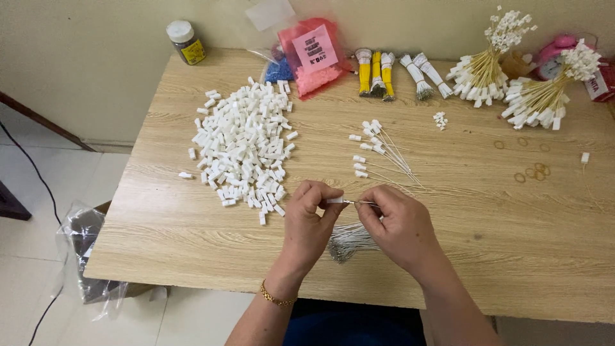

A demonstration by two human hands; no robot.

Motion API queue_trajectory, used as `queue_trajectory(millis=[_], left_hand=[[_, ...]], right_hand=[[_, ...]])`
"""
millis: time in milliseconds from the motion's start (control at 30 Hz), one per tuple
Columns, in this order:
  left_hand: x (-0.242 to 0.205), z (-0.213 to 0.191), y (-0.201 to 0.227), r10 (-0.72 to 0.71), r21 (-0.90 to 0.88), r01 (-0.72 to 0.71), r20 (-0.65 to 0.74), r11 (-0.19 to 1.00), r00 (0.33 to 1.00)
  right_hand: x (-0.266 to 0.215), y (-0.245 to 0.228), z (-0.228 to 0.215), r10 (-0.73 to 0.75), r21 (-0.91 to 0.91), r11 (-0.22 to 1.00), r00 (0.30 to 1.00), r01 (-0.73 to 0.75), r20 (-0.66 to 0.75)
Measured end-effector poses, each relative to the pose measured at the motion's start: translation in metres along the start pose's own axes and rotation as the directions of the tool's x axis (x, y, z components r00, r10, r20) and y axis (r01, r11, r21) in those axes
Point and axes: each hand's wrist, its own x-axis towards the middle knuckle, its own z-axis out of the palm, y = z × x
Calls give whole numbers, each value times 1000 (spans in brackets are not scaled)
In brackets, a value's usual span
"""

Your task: Assembling small white plastic caps onto thin wires at a workbench

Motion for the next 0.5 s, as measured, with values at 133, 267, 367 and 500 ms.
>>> queue_trajectory(millis=[133,267,367,500], left_hand=[[-1,2,-1,14,27,-15,24,1000,1000],[-3,3,-5,2,67,-3,10,998,1000],[-4,3,-9,-4,86,3,9,996,1000],[-2,3,-11,-13,109,10,25,994,1000]], right_hand=[[3,2,3,-30,17,999,999,30,20],[2,-2,5,2,6,1000,1000,-2,25],[2,3,10,-4,-19,1000,1000,5,31],[5,13,17,-3,6,1000,999,2,46]])
